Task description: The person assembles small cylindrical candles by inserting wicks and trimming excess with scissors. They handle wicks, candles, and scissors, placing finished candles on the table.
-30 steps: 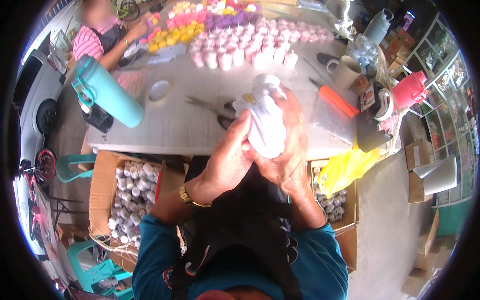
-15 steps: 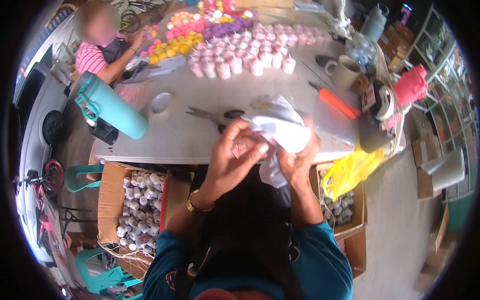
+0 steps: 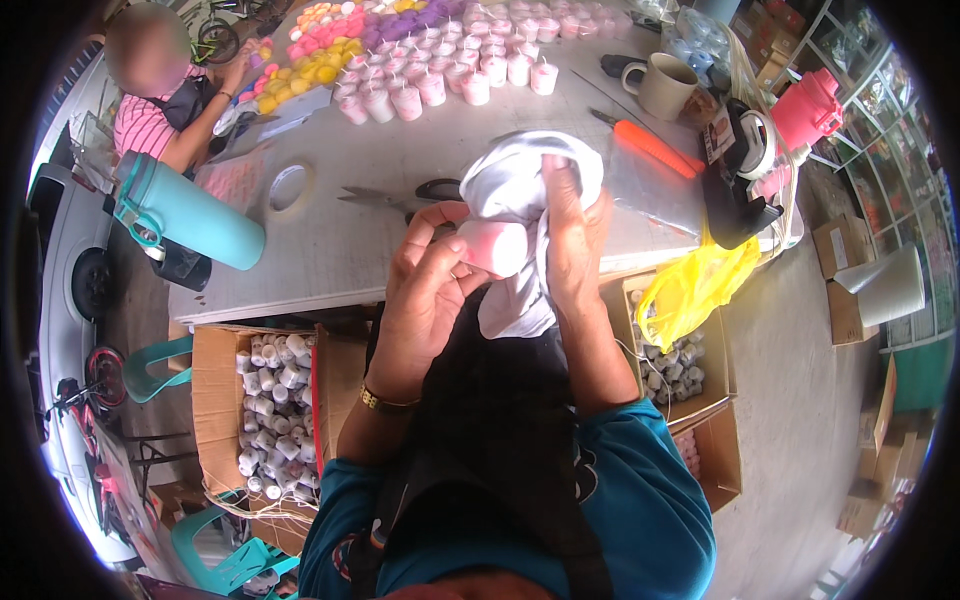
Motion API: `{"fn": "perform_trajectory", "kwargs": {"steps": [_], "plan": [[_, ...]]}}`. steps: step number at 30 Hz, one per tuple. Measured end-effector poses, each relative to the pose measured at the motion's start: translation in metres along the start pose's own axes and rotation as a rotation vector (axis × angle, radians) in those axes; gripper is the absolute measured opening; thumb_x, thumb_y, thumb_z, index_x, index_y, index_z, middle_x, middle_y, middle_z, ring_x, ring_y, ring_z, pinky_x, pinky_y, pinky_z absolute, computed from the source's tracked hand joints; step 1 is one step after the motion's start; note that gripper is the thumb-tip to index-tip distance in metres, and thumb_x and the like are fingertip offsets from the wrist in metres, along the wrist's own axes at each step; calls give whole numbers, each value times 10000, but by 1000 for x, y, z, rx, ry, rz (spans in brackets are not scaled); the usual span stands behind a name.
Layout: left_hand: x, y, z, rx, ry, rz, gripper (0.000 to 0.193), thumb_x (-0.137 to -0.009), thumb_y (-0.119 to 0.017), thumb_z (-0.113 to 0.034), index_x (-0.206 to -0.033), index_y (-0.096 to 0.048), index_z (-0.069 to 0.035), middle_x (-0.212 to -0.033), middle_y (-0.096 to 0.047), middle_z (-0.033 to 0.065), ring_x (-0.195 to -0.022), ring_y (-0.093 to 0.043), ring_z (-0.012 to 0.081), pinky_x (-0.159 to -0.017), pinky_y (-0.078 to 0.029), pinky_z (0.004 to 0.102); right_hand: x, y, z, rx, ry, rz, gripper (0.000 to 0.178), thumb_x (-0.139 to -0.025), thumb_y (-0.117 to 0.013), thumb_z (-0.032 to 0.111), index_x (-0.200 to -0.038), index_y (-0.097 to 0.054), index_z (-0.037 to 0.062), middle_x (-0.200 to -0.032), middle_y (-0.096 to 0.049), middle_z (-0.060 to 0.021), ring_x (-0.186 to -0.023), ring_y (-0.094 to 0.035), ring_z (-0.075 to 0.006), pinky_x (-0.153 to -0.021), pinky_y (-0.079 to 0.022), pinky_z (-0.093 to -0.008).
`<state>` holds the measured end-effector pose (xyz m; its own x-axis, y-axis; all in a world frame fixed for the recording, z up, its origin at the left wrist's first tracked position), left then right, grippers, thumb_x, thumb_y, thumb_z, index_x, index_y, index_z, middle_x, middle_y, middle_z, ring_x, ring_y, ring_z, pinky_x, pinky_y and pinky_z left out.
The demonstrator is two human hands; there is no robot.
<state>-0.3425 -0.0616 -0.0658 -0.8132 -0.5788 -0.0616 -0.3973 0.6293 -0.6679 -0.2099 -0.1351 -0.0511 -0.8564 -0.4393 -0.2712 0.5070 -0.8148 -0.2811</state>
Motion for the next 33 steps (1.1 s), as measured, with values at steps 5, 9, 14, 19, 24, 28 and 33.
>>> {"fn": "perform_trajectory", "kwargs": {"steps": [5,9,14,19,24,28,33], "plan": [[-3,12,9,109,49,-37,305,-967,-478,-226,-1217,-476,-51,-1092,-594,91,-997,-613,188,-904,-517,395,2,7,9,224,150,-111,313,-864,-610,232,-1051,-639,-18,-853,-686,-103,-787,-641,-173,-667,-497,-317],[-11,11,20,4,-115,-88,251,-986,-507,-273,-1146,-514,-79,-988,-581,0,-907,-587,99,-791,-513,285,37,-16,14,770,960,185,340,-688,-693,277,-910,-608,35,-815,-609,-123,-704,-607,-287,-602,-476,-371],[-3,16,16,146,27,-177,217,-954,-548,-249,-1056,-576,-60,-906,-613,24,-839,-604,101,-798,-508,282,17,-16,-8,944,1008,189,373,-551,-741,273,-833,-600,74,-812,-570,-103,-709,-569,-318,-607,-451,-414],[2,17,1,357,146,-28,220,-960,-514,-271,-850,-528,-81,-801,-513,16,-808,-544,151,-1037,-380,472,-44,-16,2,1118,1109,79,411,-617,-751,214,-917,-556,11,-820,-530,-182,-703,-556,-372,-594,-456,-431],[-3,28,-1,352,14,-117,195,-980,-514,-256,-939,-575,-76,-906,-571,6,-868,-568,138,-1016,-406,405,-11,-27,24,889,860,85,415,-573,-787,269,-868,-587,55,-765,-577,-129,-699,-591,-350,-607,-479,-427],[-8,37,7,227,-84,-284,118,-981,-501,-168,-946,-564,-75,-822,-545,-13,-712,-534,49,-636,-461,217,53,-38,16,780,1307,644,224,-546,-671,165,-733,-625,51,-828,-598,-122,-705,-629,-251,-575,-510,-354],[-3,57,1,299,51,-154,157,-966,-518,-198,-938,-572,-53,-809,-579,24,-681,-549,77,-605,-468,223,41,-24,6,847,1097,762,279,-532,-651,171,-774,-609,39,-831,-582,-110,-729,-625,-263,-603,-509,-369]]}}
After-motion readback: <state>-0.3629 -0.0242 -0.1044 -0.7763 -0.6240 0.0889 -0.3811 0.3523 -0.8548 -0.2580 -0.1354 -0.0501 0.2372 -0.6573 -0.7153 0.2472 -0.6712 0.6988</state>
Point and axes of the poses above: each hand's wrist, its own x-axis away from the middle knuckle, its own y-axis out of the back of the hand, z = x × y, the point moved 3 cm from there along -x, towards the middle knuckle
